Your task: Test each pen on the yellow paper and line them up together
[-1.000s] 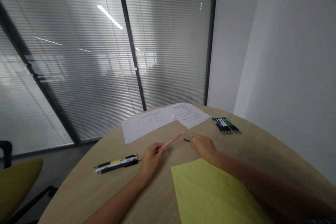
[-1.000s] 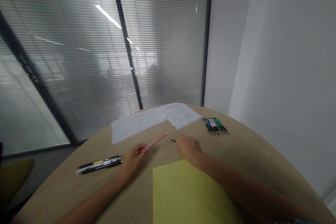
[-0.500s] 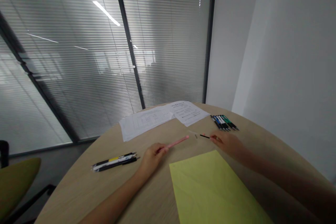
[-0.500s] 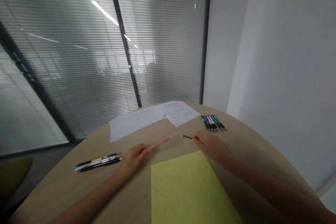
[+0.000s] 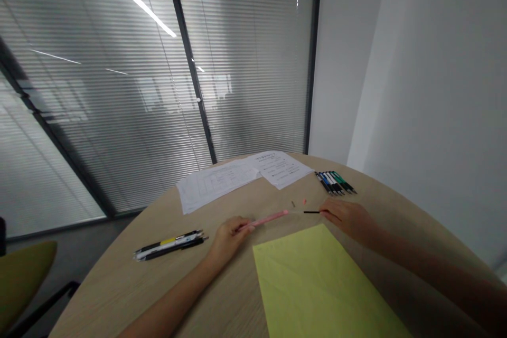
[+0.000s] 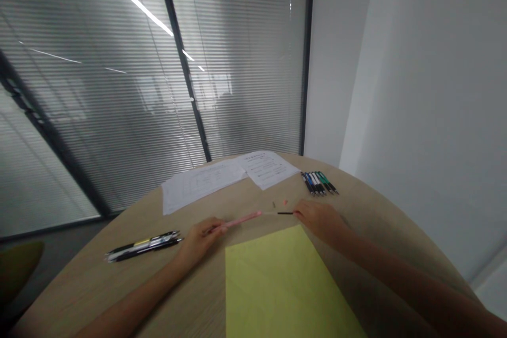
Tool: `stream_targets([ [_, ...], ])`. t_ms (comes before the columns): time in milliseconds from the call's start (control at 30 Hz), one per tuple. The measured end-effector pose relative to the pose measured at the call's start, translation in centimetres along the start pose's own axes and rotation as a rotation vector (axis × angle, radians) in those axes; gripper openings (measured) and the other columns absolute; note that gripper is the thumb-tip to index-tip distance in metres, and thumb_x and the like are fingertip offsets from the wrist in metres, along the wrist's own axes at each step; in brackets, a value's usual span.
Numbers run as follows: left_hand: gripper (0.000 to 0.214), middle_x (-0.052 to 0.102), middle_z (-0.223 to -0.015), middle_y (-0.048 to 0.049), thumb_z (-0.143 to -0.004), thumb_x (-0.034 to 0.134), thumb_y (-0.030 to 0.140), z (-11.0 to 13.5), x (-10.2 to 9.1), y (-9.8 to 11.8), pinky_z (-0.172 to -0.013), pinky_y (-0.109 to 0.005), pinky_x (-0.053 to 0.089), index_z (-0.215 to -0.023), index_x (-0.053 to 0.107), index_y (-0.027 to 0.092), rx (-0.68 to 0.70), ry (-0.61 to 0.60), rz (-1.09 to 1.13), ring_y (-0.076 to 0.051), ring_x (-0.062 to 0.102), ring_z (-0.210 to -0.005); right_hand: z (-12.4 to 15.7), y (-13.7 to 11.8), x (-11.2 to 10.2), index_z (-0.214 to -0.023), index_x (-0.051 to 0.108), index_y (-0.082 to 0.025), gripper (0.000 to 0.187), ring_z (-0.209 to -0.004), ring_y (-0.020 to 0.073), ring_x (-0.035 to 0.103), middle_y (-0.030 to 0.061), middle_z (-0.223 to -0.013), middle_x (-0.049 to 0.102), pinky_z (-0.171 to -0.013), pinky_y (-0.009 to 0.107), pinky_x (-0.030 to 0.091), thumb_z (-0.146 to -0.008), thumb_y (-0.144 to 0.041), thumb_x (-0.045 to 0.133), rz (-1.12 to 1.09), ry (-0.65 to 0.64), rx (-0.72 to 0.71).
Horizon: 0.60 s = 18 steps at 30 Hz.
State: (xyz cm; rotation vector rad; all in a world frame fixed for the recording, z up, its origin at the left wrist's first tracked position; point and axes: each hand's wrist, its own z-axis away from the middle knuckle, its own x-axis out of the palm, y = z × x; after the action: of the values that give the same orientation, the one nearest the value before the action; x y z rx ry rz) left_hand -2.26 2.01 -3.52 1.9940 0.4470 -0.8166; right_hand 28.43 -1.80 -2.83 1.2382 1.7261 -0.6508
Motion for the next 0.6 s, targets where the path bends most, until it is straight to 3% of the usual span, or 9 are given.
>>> stream_targets([
  [233, 0.026, 0.063, -0.068, -0.0044, -0.074, 0.047, 0.035, 0.0, 0.1, -0.3, -0.060, -0.025, 0.040, -0.075, 0.064, 0.016, 0.037, 0.003, -0.041, -0.018, 0.056, -0.065, -1.1, 0.5, -0.3, -0.072, 0.057, -0.018, 0.024, -0.063, 0.0137, 0.055, 0.0036, -0.067, 0.060, -0.055, 0.024, 0.034, -0.084, -0.019, 0.037, 0.102, 0.170, -0.227],
  [433, 0.024, 0.063, -0.069, -0.0035, -0.075, 0.047, 0.035, 0.1, 0.1, -0.2, -0.062, -0.025, 0.040, -0.075, 0.064, 0.017, 0.072, -0.033, -0.055, -0.017, 0.056, -0.067, -2.7, 0.6, -0.7, -0.073, 0.057, -0.017, 0.019, -0.066, 0.0137, 0.054, 0.0026, -0.069, 0.059, -0.055, 0.024, 0.034, -0.083, -0.017, 0.041, 0.099, 0.162, -0.334],
  [600, 0.023, 0.062, -0.069, -0.0032, -0.075, 0.048, 0.035, 0.2, 0.1, -0.1, -0.062, -0.024, 0.040, -0.074, 0.063, 0.018, 0.089, -0.044, -0.052, -0.016, 0.055, -0.067, -3.2, -1.9, 0.2, -0.070, 0.057, -0.017, 0.016, -0.064, 0.0139, 0.052, 0.0019, -0.068, 0.057, -0.053, 0.024, 0.034, -0.081, -0.016, 0.046, 0.065, 0.133, -0.361],
])
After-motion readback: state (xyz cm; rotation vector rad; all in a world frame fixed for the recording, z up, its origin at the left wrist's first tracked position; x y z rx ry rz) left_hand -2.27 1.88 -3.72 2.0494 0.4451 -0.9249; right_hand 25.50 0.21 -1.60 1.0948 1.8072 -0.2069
